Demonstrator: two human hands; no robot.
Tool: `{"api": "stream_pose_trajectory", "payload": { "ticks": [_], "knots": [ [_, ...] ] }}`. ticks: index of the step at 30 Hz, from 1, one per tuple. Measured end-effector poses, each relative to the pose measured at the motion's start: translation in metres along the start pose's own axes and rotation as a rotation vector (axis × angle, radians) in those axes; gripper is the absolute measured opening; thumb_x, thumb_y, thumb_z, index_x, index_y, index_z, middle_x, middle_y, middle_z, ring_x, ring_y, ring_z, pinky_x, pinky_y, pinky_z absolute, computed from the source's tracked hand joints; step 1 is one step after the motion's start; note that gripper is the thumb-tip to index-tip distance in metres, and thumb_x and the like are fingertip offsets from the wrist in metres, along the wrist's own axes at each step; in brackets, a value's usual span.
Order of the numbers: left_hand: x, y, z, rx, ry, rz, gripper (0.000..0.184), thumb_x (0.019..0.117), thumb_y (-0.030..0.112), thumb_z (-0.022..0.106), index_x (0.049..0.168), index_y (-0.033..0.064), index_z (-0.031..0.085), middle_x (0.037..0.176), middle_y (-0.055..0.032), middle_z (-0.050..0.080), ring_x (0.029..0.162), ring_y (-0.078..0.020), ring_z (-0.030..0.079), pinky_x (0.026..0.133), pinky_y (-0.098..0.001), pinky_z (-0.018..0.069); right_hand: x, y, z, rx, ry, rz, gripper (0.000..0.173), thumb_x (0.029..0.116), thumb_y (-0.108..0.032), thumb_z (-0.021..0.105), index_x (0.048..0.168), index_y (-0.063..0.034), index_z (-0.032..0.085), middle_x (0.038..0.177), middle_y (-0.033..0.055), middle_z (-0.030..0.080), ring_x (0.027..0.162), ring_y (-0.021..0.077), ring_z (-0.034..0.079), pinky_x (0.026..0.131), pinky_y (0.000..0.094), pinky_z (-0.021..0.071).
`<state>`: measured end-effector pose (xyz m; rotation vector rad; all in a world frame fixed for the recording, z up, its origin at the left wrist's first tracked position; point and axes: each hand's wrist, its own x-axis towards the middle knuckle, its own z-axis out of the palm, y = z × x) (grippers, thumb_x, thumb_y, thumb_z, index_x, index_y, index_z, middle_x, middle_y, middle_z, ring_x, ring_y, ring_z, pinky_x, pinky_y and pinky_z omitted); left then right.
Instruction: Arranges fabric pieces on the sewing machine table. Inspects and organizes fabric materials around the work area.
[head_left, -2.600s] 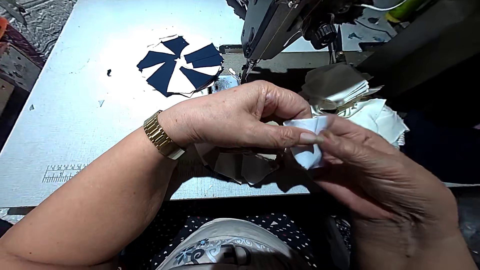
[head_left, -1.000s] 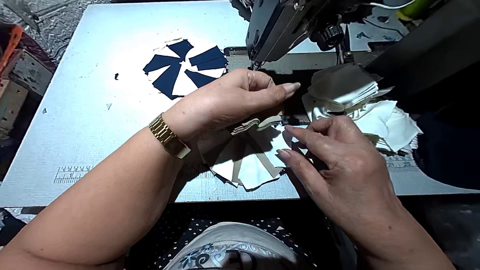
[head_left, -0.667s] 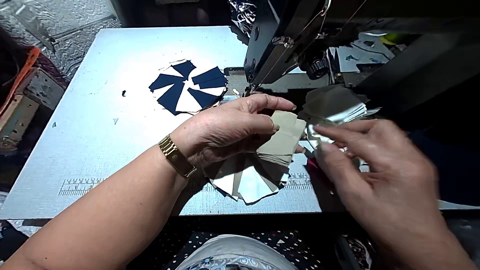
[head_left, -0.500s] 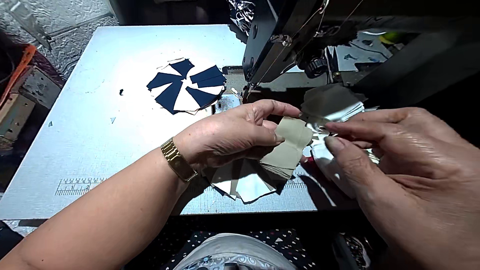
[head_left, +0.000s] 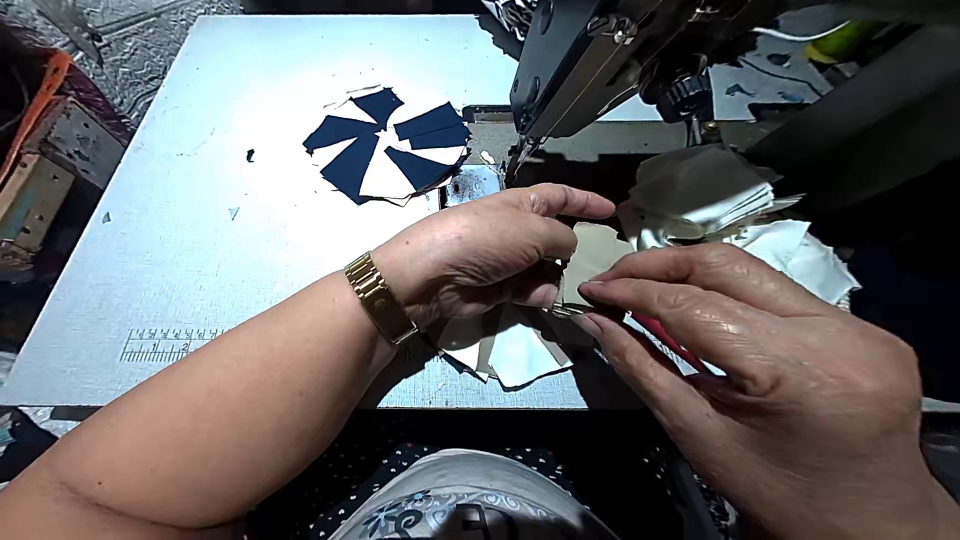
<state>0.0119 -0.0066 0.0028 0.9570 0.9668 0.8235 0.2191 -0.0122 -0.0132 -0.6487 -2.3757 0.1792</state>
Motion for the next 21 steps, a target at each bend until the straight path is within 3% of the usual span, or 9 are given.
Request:
{"api": "stream_pose_trajectory", "payload": {
  "ticks": [5,12,15,18,20,21],
  "knots": [
    [0.001,0.0,-0.001,-0.035,0.005,-0.024,0.043,0.1027,-0.002,0.041,0.144,0.0081,0.048,0.083,-0.0059,0.055,0.058,-0.0074,0.054,0.052,-0.0191,0.0491,0.002,-0.002,0.0,-0.002,-0.001,0.052,0.019,0.0967,-0.016,0.064,0.1,-0.0027,0.077,0.102,0.01,0.069,0.094,0.0117,0.064,0.079,0.0229,0.0527],
    [0.0,0.0,-0.001,-0.029,-0.007,-0.02,0.042,0.1024,0.0,0.041,0.143,0.0081,0.05,0.078,-0.0031,0.052,0.056,-0.0069,0.051,0.05,-0.0184,0.0457,0.003,0.002,-0.003,0.162,-0.007,0.205,0.015,0.0951,-0.017,0.063,0.097,-0.0095,0.076,0.101,-0.0007,0.069,0.09,0.0022,0.065,0.075,0.0153,0.0548],
    [0.002,-0.001,-0.003,-0.071,-0.038,-0.007,0.033,0.1071,0.011,0.041,0.136,0.0094,0.056,0.082,-0.0025,0.057,0.058,-0.0063,0.054,0.05,-0.0184,0.0457,0.005,0.008,-0.006,0.289,0.03,0.3,0.013,0.0979,-0.017,0.062,0.103,-0.0105,0.073,0.099,-0.0047,0.069,0.084,0.0009,0.066,0.072,0.0156,0.057],
    [0.003,-0.002,-0.006,-0.139,-0.194,0.015,0.04,0.1126,0.033,0.033,0.129,0.0065,0.059,0.103,-0.0091,0.069,0.086,-0.0152,0.07,0.074,-0.0304,0.0595,0.008,0.022,-0.01,0.479,0.129,0.34,0.015,0.0995,-0.014,0.063,0.113,-0.0085,0.067,0.096,-0.0041,0.069,0.079,0.0065,0.068,0.069,0.0241,0.0613],
    [0.001,-0.001,-0.004,-0.047,-0.254,0.089,0.044,0.1131,0.037,0.029,0.121,0.0073,0.06,0.096,-0.0035,0.068,0.081,-0.009,0.068,0.07,-0.025,0.0596,0.011,0.029,-0.013,0.561,0.208,0.349,0.02,0.0978,-0.01,0.065,0.118,-0.0085,0.064,0.101,-0.0039,0.068,0.081,0.0073,0.068,0.07,0.0241,0.0615],
    [0.0,-0.001,-0.004,-0.014,-0.243,0.12,0.036,0.1126,0.031,0.035,0.113,0.0074,0.063,0.089,-0.001,0.066,0.073,-0.0049,0.065,0.063,-0.0208,0.0572,0.012,0.03,-0.014,0.585,0.242,0.358,0.023,0.0971,-0.007,0.065,0.12,-0.009,0.064,0.103,-0.0044,0.068,0.082,0.0068,0.068,0.071,0.0227,0.0615]
  ]
}}
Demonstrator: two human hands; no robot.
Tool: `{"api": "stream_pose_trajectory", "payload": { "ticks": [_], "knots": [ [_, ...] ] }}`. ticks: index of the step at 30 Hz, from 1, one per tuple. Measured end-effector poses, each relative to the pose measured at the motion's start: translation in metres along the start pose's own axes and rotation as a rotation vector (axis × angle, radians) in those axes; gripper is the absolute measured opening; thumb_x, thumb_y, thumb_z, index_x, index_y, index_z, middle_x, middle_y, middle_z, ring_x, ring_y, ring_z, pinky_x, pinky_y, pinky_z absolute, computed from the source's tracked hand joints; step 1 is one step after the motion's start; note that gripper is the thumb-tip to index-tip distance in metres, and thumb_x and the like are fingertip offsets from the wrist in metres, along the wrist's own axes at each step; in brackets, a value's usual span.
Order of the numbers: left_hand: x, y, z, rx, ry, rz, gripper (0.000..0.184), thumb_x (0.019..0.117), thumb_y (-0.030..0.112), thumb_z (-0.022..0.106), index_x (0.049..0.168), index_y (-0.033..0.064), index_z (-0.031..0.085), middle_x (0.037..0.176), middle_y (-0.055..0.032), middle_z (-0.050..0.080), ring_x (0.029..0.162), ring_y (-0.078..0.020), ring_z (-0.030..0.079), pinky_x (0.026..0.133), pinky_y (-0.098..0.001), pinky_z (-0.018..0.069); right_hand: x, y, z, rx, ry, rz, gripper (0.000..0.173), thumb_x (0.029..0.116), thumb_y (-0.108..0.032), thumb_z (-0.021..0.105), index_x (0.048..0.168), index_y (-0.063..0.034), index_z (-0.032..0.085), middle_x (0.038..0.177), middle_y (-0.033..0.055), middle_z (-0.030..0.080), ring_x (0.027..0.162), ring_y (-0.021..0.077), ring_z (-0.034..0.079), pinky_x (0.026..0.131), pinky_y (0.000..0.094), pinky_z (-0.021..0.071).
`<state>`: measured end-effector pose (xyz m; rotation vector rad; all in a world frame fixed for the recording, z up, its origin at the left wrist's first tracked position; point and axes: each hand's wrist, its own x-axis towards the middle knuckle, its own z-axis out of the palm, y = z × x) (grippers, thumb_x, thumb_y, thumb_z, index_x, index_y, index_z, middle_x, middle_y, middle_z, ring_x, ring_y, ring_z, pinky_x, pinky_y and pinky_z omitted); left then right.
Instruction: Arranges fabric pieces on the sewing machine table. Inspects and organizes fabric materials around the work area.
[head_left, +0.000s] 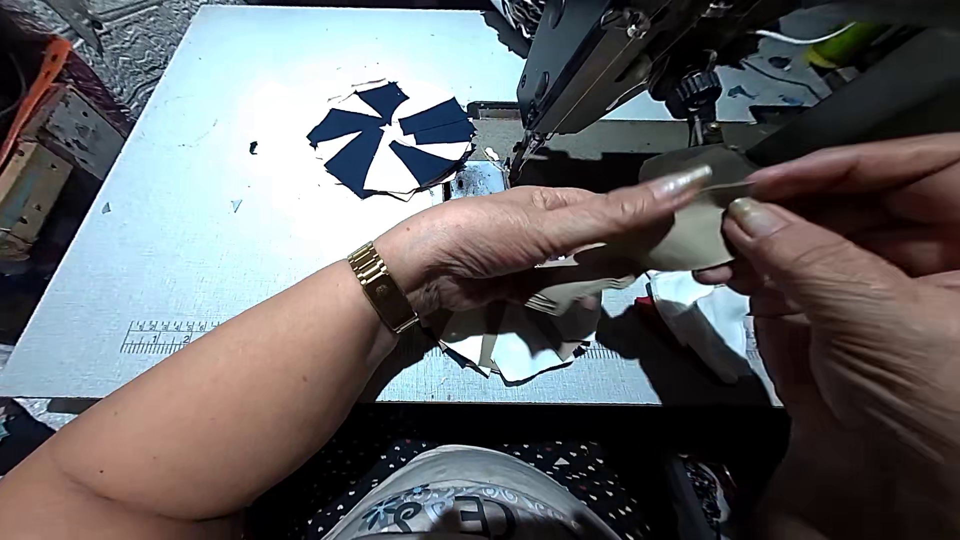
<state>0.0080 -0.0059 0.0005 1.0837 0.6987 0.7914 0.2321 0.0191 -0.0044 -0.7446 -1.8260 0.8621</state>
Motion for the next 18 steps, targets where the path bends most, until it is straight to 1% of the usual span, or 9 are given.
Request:
{"api": "stream_pose_trajectory", "payload": {
  "ticks": [2,3,4,6,8,11,13,16,18],
  "knots": [
    [-0.002,0.002,-0.002,0.052,0.017,0.011,0.019,0.1082,0.016,0.05,0.099,0.0062,0.064,0.074,0.0018,0.06,0.056,0.0006,0.051,0.049,-0.014,0.0422,0.001,-0.001,-0.002,0.041,0.037,0.014,0.028,0.0961,-0.002,0.065,0.123,-0.0062,0.061,0.108,-0.0011,0.067,0.086,0.01,0.069,0.073,0.025,0.0626],
    [-0.003,0.004,-0.005,0.078,0.029,0.015,0.016,0.106,0.012,0.054,0.094,0.0056,0.064,0.07,0.002,0.059,0.052,0.0017,0.047,0.045,-0.0125,0.0385,0.0,0.001,-0.002,0.055,0.047,0.015,0.029,0.096,-0.002,0.065,0.124,-0.0049,0.06,0.11,0.001,0.067,0.089,0.0125,0.07,0.075,0.0273,0.0633],
    [-0.003,0.006,-0.009,0.111,0.043,0.032,0.017,0.1051,0.012,0.056,0.091,0.0053,0.064,0.067,0.0019,0.058,0.051,0.0012,0.047,0.045,-0.0128,0.0381,-0.001,0.003,-0.001,0.056,0.054,0.008,0.029,0.0961,-0.002,0.065,0.124,-0.0048,0.059,0.11,0.0018,0.067,0.09,0.0141,0.071,0.075,0.029,0.0638],
    [-0.004,0.01,-0.017,0.233,0.084,0.065,0.02,0.1048,0.014,0.058,0.088,0.0051,0.064,0.071,0.0001,0.06,0.059,-0.002,0.055,0.053,-0.0158,0.046,-0.004,0.006,0.003,0.044,0.07,0.002,0.028,0.0947,-0.003,0.067,0.122,-0.004,0.059,0.108,0.0024,0.067,0.088,0.0152,0.071,0.074,0.031,0.0643],
    [-0.004,0.013,-0.024,0.426,0.118,0.081,0.023,0.1047,0.018,0.059,0.086,0.0052,0.065,0.072,0.0001,0.062,0.063,-0.0031,0.058,0.058,-0.0177,0.0491,-0.007,0.007,0.01,-0.014,0.073,0.008,0.027,0.0937,-0.003,0.069,0.12,-0.0042,0.06,0.104,0.0003,0.067,0.083,0.0117,0.07,0.07,0.0285,0.0641],
    [-0.004,0.014,-0.029,0.715,0.168,0.072,0.032,0.105,0.024,0.059,0.08,0.0054,0.066,0.065,0.0012,0.058,0.056,-0.0022,0.053,0.052,-0.0177,0.0425,-0.013,0.01,0.02,-0.155,0.059,0.036,0.023,0.0936,-0.005,0.069,0.116,-0.0064,0.062,0.1,-0.0034,0.066,0.08,0.0047,0.068,0.07,0.0224,0.0619],
    [-0.003,0.014,-0.028,0.808,0.174,0.035,0.034,0.1054,0.025,0.058,0.08,0.006,0.07,0.066,0.0024,0.061,0.057,-0.0008,0.055,0.052,-0.0177,0.0439,-0.016,0.013,0.023,-0.254,0.033,0.059,0.021,0.0942,-0.009,0.068,0.114,-0.0069,0.062,0.097,-0.0035,0.066,0.076,0.0012,0.066,0.067,0.0177,0.0582],
    [0.0,0.008,-0.026,0.993,0.209,-0.013,0.038,0.1033,0.026,0.062,0.07,0.0077,0.065,0.058,0.0032,0.053,0.05,-0.002,0.048,0.048,-0.0206,0.038,-0.016,0.019,0.026,-0.387,-0.01,0.085,0.017,0.0944,-0.013,0.068,0.11,-0.0074,0.062,0.092,-0.0018,0.065,0.073,-0.0014,0.062,0.064,0.0141,0.0535],
    [0.002,0.004,-0.025,1.113,0.221,-0.031,0.041,0.1016,0.03,0.065,0.066,0.0096,0.063,0.056,0.0029,0.051,0.05,-0.0046,0.047,0.048,-0.0244,0.0369,-0.015,0.023,0.028,-0.482,-0.035,0.097,0.016,0.093,-0.012,0.069,0.106,-0.0068,0.062,0.088,0.0004,0.064,0.071,0.0004,0.06,0.063,0.0156,0.0509]
  ]
}}
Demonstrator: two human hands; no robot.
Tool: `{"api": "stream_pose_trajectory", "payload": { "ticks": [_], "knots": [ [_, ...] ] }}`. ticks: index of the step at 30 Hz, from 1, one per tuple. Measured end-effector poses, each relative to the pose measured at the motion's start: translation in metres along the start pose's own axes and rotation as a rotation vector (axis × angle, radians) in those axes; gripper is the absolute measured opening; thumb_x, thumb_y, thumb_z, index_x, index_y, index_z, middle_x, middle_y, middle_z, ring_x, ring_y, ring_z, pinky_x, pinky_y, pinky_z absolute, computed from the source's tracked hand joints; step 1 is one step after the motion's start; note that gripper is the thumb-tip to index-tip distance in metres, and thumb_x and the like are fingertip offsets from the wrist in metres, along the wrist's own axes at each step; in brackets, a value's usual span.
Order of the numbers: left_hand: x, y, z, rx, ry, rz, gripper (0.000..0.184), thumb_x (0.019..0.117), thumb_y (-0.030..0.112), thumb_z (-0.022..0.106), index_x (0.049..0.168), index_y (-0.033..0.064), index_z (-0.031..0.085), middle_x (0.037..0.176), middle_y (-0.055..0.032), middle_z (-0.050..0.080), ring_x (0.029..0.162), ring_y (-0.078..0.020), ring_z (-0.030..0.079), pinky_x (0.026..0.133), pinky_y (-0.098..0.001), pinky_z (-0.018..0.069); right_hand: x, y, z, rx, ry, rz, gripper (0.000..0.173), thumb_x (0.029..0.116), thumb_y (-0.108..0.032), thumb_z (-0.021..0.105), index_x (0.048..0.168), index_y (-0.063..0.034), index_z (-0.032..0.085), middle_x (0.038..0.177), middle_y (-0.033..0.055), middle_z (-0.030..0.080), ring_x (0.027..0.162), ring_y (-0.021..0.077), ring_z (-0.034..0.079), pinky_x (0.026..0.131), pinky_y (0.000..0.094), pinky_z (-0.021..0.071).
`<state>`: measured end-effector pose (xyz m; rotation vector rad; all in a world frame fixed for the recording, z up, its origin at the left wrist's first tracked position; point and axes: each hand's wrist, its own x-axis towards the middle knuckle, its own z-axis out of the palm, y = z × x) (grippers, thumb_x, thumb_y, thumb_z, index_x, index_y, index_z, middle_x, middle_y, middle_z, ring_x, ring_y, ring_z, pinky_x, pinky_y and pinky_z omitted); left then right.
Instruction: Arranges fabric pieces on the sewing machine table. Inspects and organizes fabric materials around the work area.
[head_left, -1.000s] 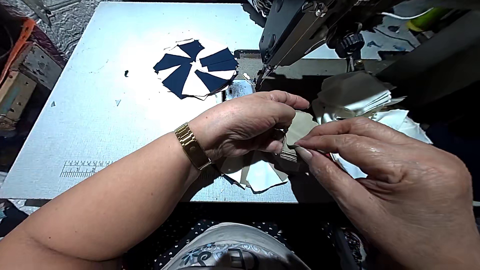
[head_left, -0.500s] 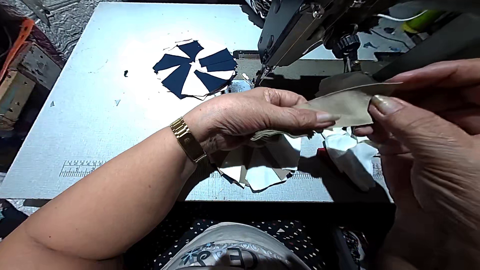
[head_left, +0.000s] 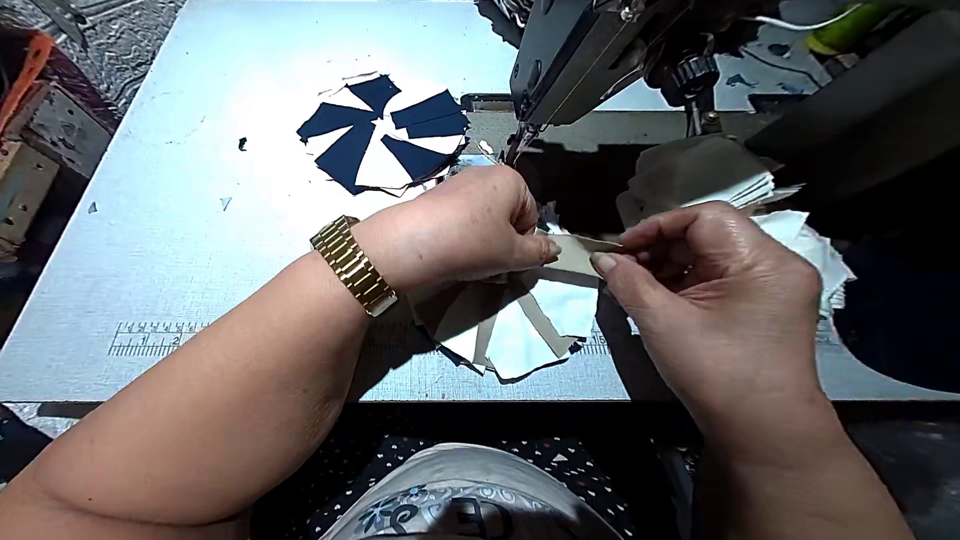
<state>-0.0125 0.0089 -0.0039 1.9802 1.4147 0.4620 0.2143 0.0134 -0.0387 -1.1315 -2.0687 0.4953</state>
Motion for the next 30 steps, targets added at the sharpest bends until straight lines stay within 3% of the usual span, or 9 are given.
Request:
{"api": "stream_pose_trajectory", "payload": {
  "ticks": [3,6,12,17,20,22,25,28,30],
  "knots": [
    [-0.002,0.006,0.002,0.157,-0.006,-0.076,0.037,0.0974,0.039,0.07,0.07,0.0137,0.066,0.06,0.0034,0.053,0.056,-0.0091,0.05,0.053,-0.0316,0.0409,0.001,0.0,0.004,-0.141,-0.062,0.005,0.017,0.0937,-0.012,0.07,0.104,-0.0052,0.06,0.08,0.0055,0.062,0.064,0.0127,0.06,0.058,0.0309,0.0517],
    [-0.004,0.01,0.002,0.238,0.003,-0.105,0.034,0.0937,0.044,0.073,0.075,0.0157,0.068,0.066,0.0039,0.057,0.063,-0.0113,0.054,0.059,-0.0361,0.0446,0.001,-0.001,0.003,-0.212,-0.063,-0.019,0.018,0.0942,-0.015,0.071,0.102,-0.0042,0.059,0.08,0.0075,0.061,0.065,0.0181,0.061,0.058,0.0368,0.0515],
    [-0.007,0.008,-0.004,0.224,0.104,-0.035,0.034,0.0922,0.044,0.074,0.074,0.0155,0.067,0.064,0.005,0.055,0.061,-0.0082,0.052,0.059,-0.0319,0.0419,0.004,-0.003,-0.009,-0.153,-0.004,-0.257,0.013,0.0969,-0.009,0.064,0.102,-0.0012,0.073,0.099,0.0118,0.065,0.087,0.0145,0.064,0.075,0.0261,0.0543],
    [-0.008,0.009,-0.002,0.286,0.041,-0.077,0.027,0.0912,0.041,0.076,0.08,0.0172,0.07,0.072,0.0044,0.062,0.068,-0.0108,0.058,0.063,-0.0375,0.0486,0.0,0.002,0.002,-0.191,-0.178,-0.318,0.02,0.0962,-0.005,0.062,0.11,-0.0007,0.076,0.104,0.0147,0.064,0.092,0.0247,0.063,0.079,0.0372,0.0546],
    [-0.008,0.01,-0.004,0.335,0.025,-0.123,0.025,0.0906,0.041,0.077,0.081,0.0179,0.071,0.074,0.0037,0.063,0.07,-0.0127,0.06,0.065,-0.0401,0.0501,-0.011,-0.005,0.004,-0.298,-0.184,-0.32,0.021,0.0952,-0.008,0.06,0.107,-0.0001,0.076,0.099,0.0146,0.065,0.089,0.0291,0.064,0.073,0.0419,0.0561],
    [-0.007,0.009,-0.005,0.344,0.032,-0.127,0.025,0.0885,0.042,0.079,0.08,0.0196,0.07,0.072,0.0051,0.064,0.068,-0.0111,0.06,0.064,-0.0385,0.0504,-0.02,-0.013,0.003,-0.341,-0.2,-0.304,0.025,0.0968,-0.015,0.057,0.106,-0.0016,0.076,0.095,0.0113,0.064,0.086,0.027,0.063,0.069,0.039,0.0546],
    [-0.006,0.004,-0.008,0.241,0.05,-0.056,0.026,0.0878,0.04,0.08,0.081,0.0174,0.071,0.069,0.0049,0.063,0.063,-0.0074,0.058,0.061,-0.0315,0.0492,-0.028,-0.015,-0.009,-0.234,-0.244,-0.258,0.03,0.0973,-0.02,0.055,0.114,-0.0079,0.077,0.097,0.0029,0.064,0.086,0.0144,0.061,0.07,0.0281,0.053],
    [-0.006,0.0,-0.01,-0.08,0.102,0.05,0.024,0.0954,0.032,0.073,0.081,0.0127,0.069,0.064,0.0051,0.059,0.056,-0.0016,0.054,0.052,-0.0196,0.0436,-0.025,-0.004,-0.043,-0.146,-0.203,-0.242,0.025,0.0986,-0.014,0.059,0.115,-0.0051,0.075,0.106,0.0065,0.069,0.091,0.0102,0.066,0.08,0.0268,0.0578],
    [-0.007,0.004,-0.01,-0.379,0.105,0.051,0.026,0.1019,0.028,0.063,0.082,0.0112,0.067,0.067,0.0042,0.061,0.057,-0.0011,0.056,0.051,-0.0165,0.0458,-0.024,0.011,-0.067,-0.136,-0.162,-0.193,0.021,0.0982,-0.017,0.062,0.111,-0.0049,0.074,0.108,0.0057,0.069,0.095,0.0089,0.067,0.084,0.0254,0.0578]
  ]
}}
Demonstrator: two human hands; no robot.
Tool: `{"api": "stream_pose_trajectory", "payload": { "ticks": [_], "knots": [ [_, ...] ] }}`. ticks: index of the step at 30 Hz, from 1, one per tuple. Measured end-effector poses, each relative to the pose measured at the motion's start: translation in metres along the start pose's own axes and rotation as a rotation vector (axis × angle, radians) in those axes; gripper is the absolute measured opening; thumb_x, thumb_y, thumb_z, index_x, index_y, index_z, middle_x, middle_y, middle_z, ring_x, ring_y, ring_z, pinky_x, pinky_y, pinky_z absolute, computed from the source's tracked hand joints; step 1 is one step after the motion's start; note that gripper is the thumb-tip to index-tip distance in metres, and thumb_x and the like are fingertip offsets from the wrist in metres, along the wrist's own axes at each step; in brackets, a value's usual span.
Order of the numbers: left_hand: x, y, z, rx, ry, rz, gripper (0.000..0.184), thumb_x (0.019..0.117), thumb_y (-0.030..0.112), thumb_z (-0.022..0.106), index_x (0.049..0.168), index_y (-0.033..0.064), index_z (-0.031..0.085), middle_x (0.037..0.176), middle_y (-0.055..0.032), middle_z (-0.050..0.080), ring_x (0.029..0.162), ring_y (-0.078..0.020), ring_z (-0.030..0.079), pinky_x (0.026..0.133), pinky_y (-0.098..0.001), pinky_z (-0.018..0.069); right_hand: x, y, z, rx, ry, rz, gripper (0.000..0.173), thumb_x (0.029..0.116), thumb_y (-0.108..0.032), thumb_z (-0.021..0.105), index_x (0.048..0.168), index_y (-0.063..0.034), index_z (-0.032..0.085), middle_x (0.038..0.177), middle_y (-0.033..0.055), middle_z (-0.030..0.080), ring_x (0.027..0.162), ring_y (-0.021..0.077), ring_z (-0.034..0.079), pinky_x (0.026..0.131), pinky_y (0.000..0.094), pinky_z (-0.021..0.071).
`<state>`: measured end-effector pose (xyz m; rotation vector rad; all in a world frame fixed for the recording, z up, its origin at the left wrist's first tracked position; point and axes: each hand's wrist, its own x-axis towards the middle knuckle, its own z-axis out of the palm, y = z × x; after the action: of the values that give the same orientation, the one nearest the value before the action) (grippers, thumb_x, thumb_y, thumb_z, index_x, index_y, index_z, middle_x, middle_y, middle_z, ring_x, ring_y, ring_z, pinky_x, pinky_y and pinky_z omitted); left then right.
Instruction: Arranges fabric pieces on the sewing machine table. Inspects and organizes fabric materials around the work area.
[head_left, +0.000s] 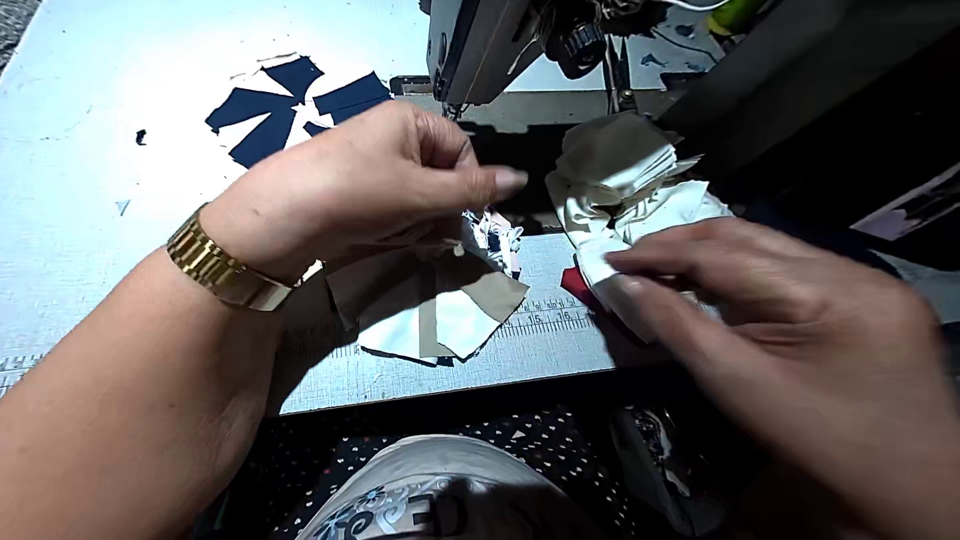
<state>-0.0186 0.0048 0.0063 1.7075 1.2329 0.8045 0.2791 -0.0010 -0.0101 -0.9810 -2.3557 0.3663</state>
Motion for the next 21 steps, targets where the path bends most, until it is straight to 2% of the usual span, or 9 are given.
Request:
{"api": "stream_pose_trajectory", "payload": {
  "ticks": [3,5,7,9,11,15,21],
  "knots": [
    [-0.002,0.005,0.002,-0.388,-0.028,-0.058,0.035,0.1104,0.026,0.044,0.092,0.0089,0.069,0.073,0.0023,0.065,0.06,-0.0017,0.061,0.052,-0.0158,0.0515,-0.013,0.024,-0.013,0.006,0.006,0.049,0.019,0.0965,-0.023,0.063,0.104,-0.0101,0.075,0.106,0.0008,0.069,0.093,0.0073,0.066,0.079,0.0228,0.0574],
    [-0.001,0.004,0.004,-0.547,-0.05,-0.11,0.038,0.1122,0.028,0.036,0.095,0.0111,0.066,0.069,0.0046,0.058,0.055,0.0007,0.054,0.048,-0.0128,0.0458,-0.019,0.026,-0.009,-0.005,-0.015,0.066,0.017,0.0931,-0.025,0.066,0.098,-0.0113,0.075,0.104,0.0,0.068,0.092,0.0074,0.066,0.079,0.0239,0.0577],
    [0.0,0.005,0.007,-0.694,-0.028,-0.195,0.035,0.1117,0.028,0.037,0.096,0.0118,0.064,0.064,0.0067,0.05,0.046,0.0024,0.042,0.041,-0.0105,0.0364,-0.023,0.021,-0.001,-0.064,-0.027,0.075,0.019,0.0909,-0.027,0.067,0.095,-0.0105,0.074,0.103,0.001,0.066,0.089,0.0062,0.063,0.075,0.0222,0.0553],
    [0.0,0.003,0.008,-0.787,-0.011,-0.248,0.03,0.1106,0.027,0.041,0.1,0.011,0.065,0.066,0.0055,0.051,0.046,0.0021,0.043,0.042,-0.0103,0.0386,-0.025,0.02,0.005,-0.106,-0.016,0.095,0.02,0.0897,-0.029,0.067,0.094,-0.0107,0.072,0.102,0.0014,0.064,0.084,0.0058,0.061,0.07,0.0215,0.0525],
    [0.0,0.004,0.009,-0.799,0.008,-0.274,0.027,0.1102,0.027,0.043,0.104,0.0104,0.064,0.07,0.004,0.055,0.047,0.0021,0.045,0.042,-0.0104,0.0407,-0.025,0.02,0.006,-0.12,0.003,0.106,0.02,0.0902,-0.03,0.068,0.095,-0.0107,0.071,0.099,0.0009,0.063,0.081,0.0052,0.059,0.067,0.0204,0.0509],
    [0.0,0.006,0.009,-0.783,0.018,-0.268,0.027,0.1103,0.027,0.042,0.107,0.0097,0.063,0.072,0.0029,0.056,0.046,0.0019,0.044,0.041,-0.0105,0.0386,-0.026,0.021,0.006,-0.115,0.029,0.102,0.017,0.0924,-0.024,0.064,0.093,-0.01,0.073,0.101,0.0023,0.065,0.087,0.0042,0.061,0.072,0.0174,0.0509],
    [0.001,0.002,0.007,-0.778,-0.032,-0.237,0.03,0.1102,0.028,0.042,0.1,0.0104,0.065,0.058,0.0069,0.043,0.041,0.0031,0.035,0.037,-0.0096,0.0308,-0.027,0.026,0.006,-0.085,0.04,0.099,0.018,0.0951,-0.02,0.059,0.095,-0.008,0.073,0.102,0.0034,0.066,0.091,0.0043,0.062,0.076,0.0176,0.0518]
  ]
}}
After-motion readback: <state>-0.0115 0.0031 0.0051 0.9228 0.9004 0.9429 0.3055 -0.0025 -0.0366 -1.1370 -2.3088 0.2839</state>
